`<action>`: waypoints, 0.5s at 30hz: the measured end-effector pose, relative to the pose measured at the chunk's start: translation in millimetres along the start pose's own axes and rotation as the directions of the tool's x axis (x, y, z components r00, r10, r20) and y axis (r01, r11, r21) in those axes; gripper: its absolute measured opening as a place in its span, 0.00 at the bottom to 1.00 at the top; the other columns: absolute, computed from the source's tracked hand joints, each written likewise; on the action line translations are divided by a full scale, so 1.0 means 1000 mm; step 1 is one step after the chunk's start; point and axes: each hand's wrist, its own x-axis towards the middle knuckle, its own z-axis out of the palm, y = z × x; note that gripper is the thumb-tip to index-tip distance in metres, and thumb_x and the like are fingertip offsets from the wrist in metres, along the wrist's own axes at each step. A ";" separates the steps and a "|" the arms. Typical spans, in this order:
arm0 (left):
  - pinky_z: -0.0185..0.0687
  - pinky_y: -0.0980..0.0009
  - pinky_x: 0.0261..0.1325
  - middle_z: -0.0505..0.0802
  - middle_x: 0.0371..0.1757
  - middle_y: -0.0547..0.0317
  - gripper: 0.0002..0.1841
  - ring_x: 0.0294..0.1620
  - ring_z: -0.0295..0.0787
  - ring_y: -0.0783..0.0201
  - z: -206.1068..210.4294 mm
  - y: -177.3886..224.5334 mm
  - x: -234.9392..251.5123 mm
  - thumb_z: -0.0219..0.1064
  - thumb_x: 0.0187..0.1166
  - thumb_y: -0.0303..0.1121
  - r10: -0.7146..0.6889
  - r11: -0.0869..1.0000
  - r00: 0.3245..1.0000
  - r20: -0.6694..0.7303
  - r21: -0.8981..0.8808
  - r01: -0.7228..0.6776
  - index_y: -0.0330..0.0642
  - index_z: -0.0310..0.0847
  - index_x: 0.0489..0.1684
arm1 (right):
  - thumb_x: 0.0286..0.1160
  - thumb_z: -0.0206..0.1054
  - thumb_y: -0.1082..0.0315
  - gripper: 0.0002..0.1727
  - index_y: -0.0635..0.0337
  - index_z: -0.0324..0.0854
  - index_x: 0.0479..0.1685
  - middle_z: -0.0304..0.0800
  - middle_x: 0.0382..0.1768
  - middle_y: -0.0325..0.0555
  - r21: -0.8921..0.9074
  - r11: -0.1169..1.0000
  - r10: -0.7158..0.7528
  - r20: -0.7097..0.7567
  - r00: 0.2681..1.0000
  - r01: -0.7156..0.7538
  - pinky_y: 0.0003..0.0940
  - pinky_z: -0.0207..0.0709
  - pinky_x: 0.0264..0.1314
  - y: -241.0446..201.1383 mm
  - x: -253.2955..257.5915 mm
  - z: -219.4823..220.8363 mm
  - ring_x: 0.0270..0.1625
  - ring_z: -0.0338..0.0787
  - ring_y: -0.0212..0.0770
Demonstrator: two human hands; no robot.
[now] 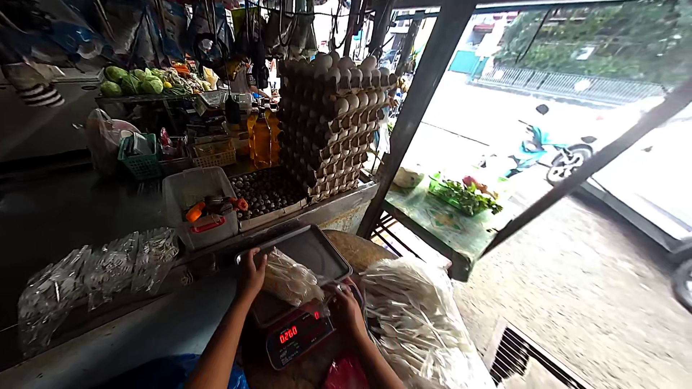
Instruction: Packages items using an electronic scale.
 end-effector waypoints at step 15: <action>0.67 0.44 0.79 0.84 0.69 0.30 0.27 0.74 0.78 0.36 0.024 0.002 -0.035 0.61 0.88 0.45 -0.222 0.971 0.964 0.144 0.117 0.207 0.28 0.75 0.73 | 0.79 0.61 0.76 0.20 0.67 0.82 0.69 0.91 0.60 0.59 0.023 0.994 0.104 0.069 0.992 -0.105 0.49 0.78 0.73 -0.007 0.039 0.010 0.63 0.90 0.53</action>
